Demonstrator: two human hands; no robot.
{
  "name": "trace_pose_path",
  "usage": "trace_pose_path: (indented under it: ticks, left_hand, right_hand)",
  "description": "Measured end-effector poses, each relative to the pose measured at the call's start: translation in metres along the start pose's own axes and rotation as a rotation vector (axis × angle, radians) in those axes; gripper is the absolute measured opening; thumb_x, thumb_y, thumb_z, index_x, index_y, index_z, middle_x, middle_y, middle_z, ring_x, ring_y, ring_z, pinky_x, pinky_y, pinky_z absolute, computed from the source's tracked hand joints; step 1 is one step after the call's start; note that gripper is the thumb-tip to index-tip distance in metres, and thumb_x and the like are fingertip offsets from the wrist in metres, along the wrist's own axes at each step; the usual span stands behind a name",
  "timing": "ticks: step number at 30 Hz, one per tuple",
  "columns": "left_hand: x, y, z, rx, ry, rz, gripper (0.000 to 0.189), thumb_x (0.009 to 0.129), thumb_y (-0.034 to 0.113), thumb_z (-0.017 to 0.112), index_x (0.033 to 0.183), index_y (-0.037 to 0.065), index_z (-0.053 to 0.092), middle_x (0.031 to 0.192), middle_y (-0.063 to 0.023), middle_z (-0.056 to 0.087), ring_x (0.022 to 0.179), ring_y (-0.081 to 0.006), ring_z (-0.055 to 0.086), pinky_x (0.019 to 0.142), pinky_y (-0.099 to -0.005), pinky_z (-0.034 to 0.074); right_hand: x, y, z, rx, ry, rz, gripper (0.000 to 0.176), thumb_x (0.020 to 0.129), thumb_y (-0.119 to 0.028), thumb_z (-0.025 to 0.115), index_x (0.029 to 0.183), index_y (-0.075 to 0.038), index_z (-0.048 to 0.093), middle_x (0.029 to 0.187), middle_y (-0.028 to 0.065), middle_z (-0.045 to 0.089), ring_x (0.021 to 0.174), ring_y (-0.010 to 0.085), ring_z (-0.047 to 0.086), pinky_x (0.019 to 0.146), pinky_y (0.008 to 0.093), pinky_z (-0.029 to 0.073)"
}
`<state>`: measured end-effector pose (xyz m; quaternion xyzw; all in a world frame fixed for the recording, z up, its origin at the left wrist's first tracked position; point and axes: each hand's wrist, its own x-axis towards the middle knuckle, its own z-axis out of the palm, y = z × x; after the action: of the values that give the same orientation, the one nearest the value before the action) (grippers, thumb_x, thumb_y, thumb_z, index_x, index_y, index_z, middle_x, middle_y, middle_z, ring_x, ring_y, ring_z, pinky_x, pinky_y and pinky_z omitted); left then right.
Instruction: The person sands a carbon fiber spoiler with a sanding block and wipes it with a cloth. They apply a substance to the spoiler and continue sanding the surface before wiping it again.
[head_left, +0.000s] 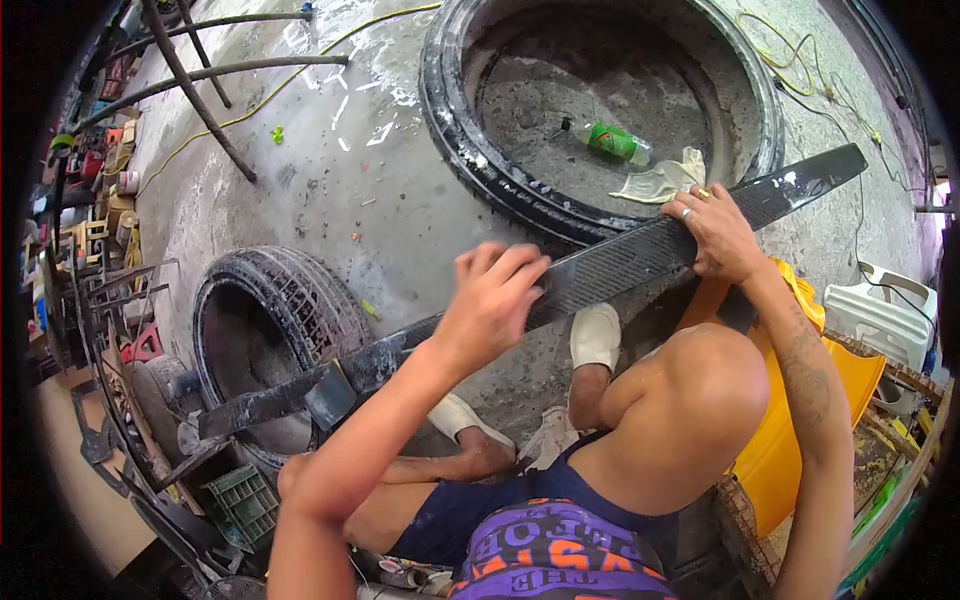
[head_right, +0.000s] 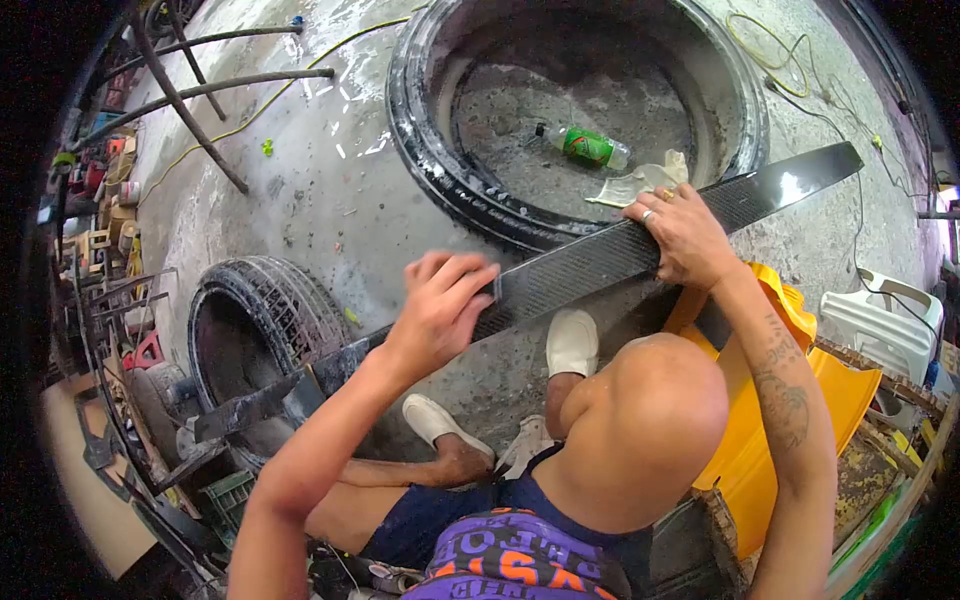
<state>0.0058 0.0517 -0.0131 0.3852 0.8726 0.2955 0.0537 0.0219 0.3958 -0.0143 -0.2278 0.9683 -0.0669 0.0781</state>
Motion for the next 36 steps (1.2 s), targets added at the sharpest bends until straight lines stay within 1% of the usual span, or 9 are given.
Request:
trace_pose_path:
  ticks: [3, 8, 11, 16, 23, 25, 27, 32, 36]
  left_hand:
    - [-0.002, 0.002, 0.002, -0.063, 0.097, 0.003, 0.035, 0.075, 0.003, 0.072, 0.11, 0.006, 0.066, 0.114, -0.0042, 0.061, 0.102, -0.0278, 0.052, 0.09, -0.0399, 0.036]
    - [-0.036, -0.007, -0.012, 0.023, 0.01, -0.041, 0.034, 0.078, 0.004, 0.071, 0.111, 0.006, 0.065, 0.114, -0.005, 0.06, 0.101, -0.029, 0.051, 0.089, -0.0401, 0.037]
    - [0.009, 0.007, 0.008, -0.065, 0.079, -0.022, 0.034, 0.077, 0.003, 0.071, 0.11, 0.006, 0.065, 0.114, -0.0058, 0.06, 0.1, -0.0298, 0.051, 0.089, -0.0406, 0.037]
    - [-0.036, -0.003, -0.012, -0.007, 0.072, -0.044, 0.03, 0.078, 0.002, 0.07, 0.107, 0.004, 0.064, 0.111, -0.0092, 0.06, 0.097, -0.0324, 0.05, 0.087, -0.0421, 0.04]
    - [0.011, 0.009, 0.011, -0.071, 0.117, 0.0, 0.034, 0.076, 0.001, 0.071, 0.108, 0.004, 0.063, 0.114, -0.0088, 0.058, 0.099, -0.0315, 0.051, 0.086, -0.0427, 0.041]
    - [-0.02, -0.002, 0.003, -0.058, 0.153, 0.014, 0.035, 0.076, 0.001, 0.071, 0.109, 0.004, 0.063, 0.114, -0.0085, 0.059, 0.099, -0.0309, 0.051, 0.085, -0.0424, 0.041]
    - [-0.036, -0.005, -0.011, -0.022, 0.058, -0.043, 0.036, 0.075, 0.001, 0.071, 0.11, 0.004, 0.063, 0.115, -0.0079, 0.059, 0.099, -0.0302, 0.051, 0.085, -0.0422, 0.041]
    - [0.02, 0.013, 0.015, -0.067, 0.102, -0.042, 0.033, 0.076, 0.001, 0.071, 0.108, 0.004, 0.064, 0.111, -0.0095, 0.059, 0.097, -0.0316, 0.051, 0.086, -0.0424, 0.04]
    - [-0.029, -0.005, -0.008, -0.016, 0.126, -0.033, 0.032, 0.076, 0.002, 0.07, 0.107, 0.004, 0.064, 0.111, -0.0094, 0.059, 0.097, -0.0318, 0.052, 0.087, -0.0423, 0.04]
  right_hand:
    - [0.001, -0.004, 0.0, -0.014, -0.003, 0.015, 0.068, 0.05, -0.008, 0.075, 0.115, -0.011, 0.057, 0.108, 0.0068, 0.06, 0.11, 0.0291, 0.057, 0.094, 0.0392, 0.04]
    - [0.0, 0.001, 0.002, 0.015, -0.041, 0.042, 0.069, 0.05, -0.009, 0.077, 0.117, -0.012, 0.057, 0.114, 0.0081, 0.061, 0.116, 0.0308, 0.056, 0.098, 0.04, 0.039]
    - [0.0, -0.005, -0.003, 0.002, -0.048, 0.078, 0.07, 0.05, -0.01, 0.078, 0.117, -0.012, 0.057, 0.116, 0.0083, 0.061, 0.119, 0.0318, 0.055, 0.099, 0.0406, 0.038]
    - [-0.003, 0.003, 0.007, -0.032, -0.002, 0.028, 0.071, 0.05, -0.011, 0.08, 0.116, -0.013, 0.057, 0.114, 0.008, 0.06, 0.117, 0.0318, 0.055, 0.099, 0.0414, 0.038]
    - [-0.002, 0.003, 0.009, -0.019, 0.02, 0.003, 0.071, 0.049, -0.01, 0.078, 0.117, -0.012, 0.057, 0.11, 0.0072, 0.059, 0.113, 0.0307, 0.056, 0.097, 0.0415, 0.039]
    - [-0.004, 0.007, 0.01, -0.034, 0.031, -0.002, 0.07, 0.05, -0.011, 0.078, 0.117, -0.012, 0.057, 0.11, 0.0071, 0.059, 0.112, 0.0303, 0.056, 0.096, 0.0409, 0.039]
    - [-0.002, 0.006, 0.009, -0.039, 0.014, -0.004, 0.068, 0.052, -0.011, 0.076, 0.117, -0.012, 0.057, 0.111, 0.0073, 0.06, 0.112, 0.0298, 0.056, 0.096, 0.0395, 0.039]
    - [-0.001, 0.002, 0.004, -0.017, 0.003, 0.011, 0.069, 0.051, -0.01, 0.078, 0.117, -0.013, 0.057, 0.111, 0.006, 0.06, 0.114, 0.0287, 0.055, 0.098, 0.0385, 0.038]
    - [-0.001, 0.003, 0.003, -0.024, -0.039, 0.038, 0.069, 0.051, -0.011, 0.08, 0.117, -0.013, 0.058, 0.111, 0.0063, 0.06, 0.115, 0.0293, 0.056, 0.098, 0.0383, 0.038]
